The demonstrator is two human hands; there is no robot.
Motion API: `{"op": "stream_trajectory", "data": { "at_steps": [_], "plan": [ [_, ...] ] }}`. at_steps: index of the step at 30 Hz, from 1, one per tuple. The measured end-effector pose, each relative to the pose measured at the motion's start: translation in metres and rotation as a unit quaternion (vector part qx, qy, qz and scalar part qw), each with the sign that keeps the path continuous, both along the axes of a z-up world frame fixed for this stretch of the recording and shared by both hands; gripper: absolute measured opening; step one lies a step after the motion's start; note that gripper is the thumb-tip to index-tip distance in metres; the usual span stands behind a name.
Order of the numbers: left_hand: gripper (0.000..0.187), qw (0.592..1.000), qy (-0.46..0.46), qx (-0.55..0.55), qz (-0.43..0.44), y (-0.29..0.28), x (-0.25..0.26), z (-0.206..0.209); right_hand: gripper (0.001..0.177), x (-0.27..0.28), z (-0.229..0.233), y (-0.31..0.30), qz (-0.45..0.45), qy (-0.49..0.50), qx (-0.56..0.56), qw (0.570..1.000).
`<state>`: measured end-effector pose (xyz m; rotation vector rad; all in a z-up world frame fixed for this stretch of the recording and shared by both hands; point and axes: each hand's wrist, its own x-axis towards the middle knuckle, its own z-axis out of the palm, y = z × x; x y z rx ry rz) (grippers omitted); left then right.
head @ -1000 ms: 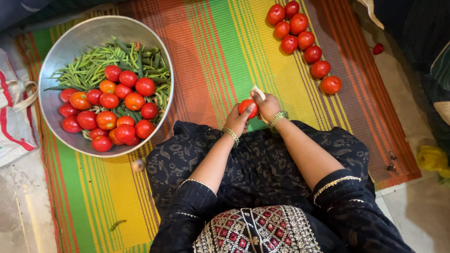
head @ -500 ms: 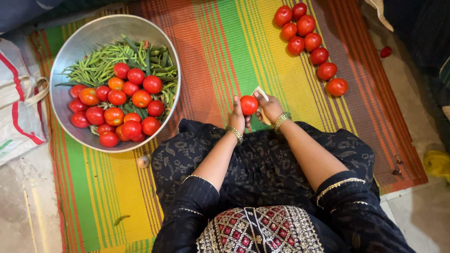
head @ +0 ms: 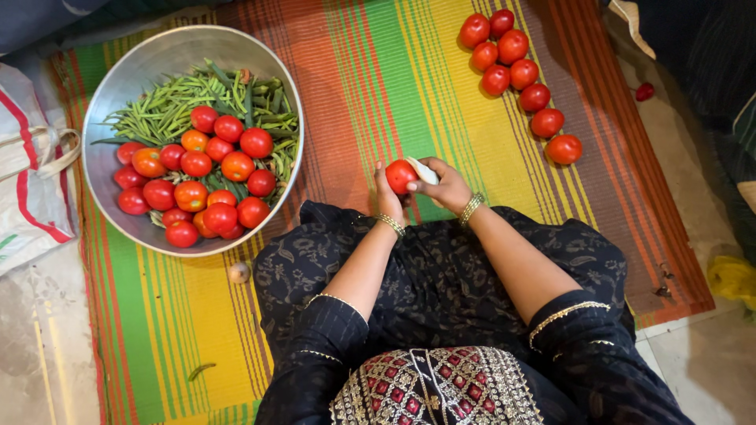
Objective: The person wipes individual tomatoes with a cloth, placing each one in a row on a mat after taking it from a large bowl containing tomatoes and green beans.
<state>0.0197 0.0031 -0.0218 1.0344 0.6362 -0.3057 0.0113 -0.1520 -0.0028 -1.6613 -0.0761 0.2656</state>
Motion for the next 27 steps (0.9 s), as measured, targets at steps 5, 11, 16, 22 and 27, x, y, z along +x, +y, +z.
{"op": "stream_trajectory", "data": {
  "at_steps": [5, 11, 16, 22, 27],
  "plan": [
    [0.064, 0.997, -0.039, 0.058, -0.021, 0.001, -0.001, -0.004, 0.071, -0.004, 0.014, 0.003, 0.009, 0.056, 0.077, 0.995],
    [0.052, 0.996, -0.081, 0.036, -0.031, 0.002, 0.001, -0.018, 0.069, -0.003, 0.029, -0.002, 0.025, 0.168, 0.177, 0.969],
    [0.046, 0.994, -0.073, 0.067, -0.042, 0.001, 0.003, -0.023, 0.074, 0.000, 0.020, -0.007, 0.024, 0.174, 0.178, 0.968],
    [0.033, 0.983, -0.112, 0.104, -0.098, -0.003, 0.004, -0.047, 0.080, 0.009, 0.005, -0.011, -0.055, 0.193, 0.138, 0.970],
    [0.023, 0.981, -0.117, 0.086, -0.128, -0.005, 0.002, -0.045, 0.069, 0.025, -0.017, -0.031, -0.162, 0.224, 0.148, 0.949]
  ]
}}
